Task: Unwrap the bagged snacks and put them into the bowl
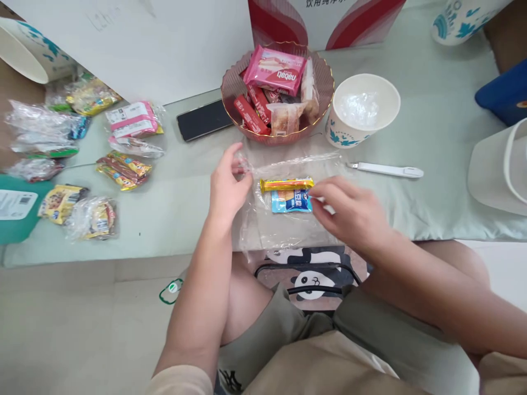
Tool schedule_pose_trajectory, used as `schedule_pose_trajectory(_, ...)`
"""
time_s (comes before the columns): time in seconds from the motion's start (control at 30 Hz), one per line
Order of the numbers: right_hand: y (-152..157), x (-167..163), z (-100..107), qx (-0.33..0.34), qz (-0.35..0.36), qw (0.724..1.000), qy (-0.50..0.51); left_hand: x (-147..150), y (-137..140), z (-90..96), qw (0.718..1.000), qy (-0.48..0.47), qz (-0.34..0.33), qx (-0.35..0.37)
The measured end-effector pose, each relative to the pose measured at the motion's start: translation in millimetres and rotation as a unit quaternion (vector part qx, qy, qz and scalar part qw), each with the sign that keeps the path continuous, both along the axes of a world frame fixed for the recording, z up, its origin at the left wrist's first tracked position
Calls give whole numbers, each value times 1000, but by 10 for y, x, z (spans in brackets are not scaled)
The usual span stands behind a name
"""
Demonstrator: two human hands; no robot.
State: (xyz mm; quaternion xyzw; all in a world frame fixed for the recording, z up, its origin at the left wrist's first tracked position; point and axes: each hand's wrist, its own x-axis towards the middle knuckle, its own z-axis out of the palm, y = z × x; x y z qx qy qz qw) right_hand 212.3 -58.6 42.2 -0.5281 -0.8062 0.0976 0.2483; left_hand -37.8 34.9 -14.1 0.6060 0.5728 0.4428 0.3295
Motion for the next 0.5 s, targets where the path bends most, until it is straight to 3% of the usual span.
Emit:
schedule_pose_trajectory(0.07, 71, -157, 28, 0, 92, 996, -15, -15, 8, -22, 1000, -10, -17, -18)
schedule_pose_trajectory(0.13, 168, -277, 8, -29, 132, 989, -60, -38, 9, -27, 999, -18, -26, -13)
schedule_pose_trajectory(0.27, 326, -361, -68, -104, 107, 978, -147, -141, 18, -48, 999, -42, -6, -6)
schedule_pose_trajectory(0.5, 416, -288, -19, -129, 121, 969, -170, -254, -28, 25, 998, -23, 36, -52)
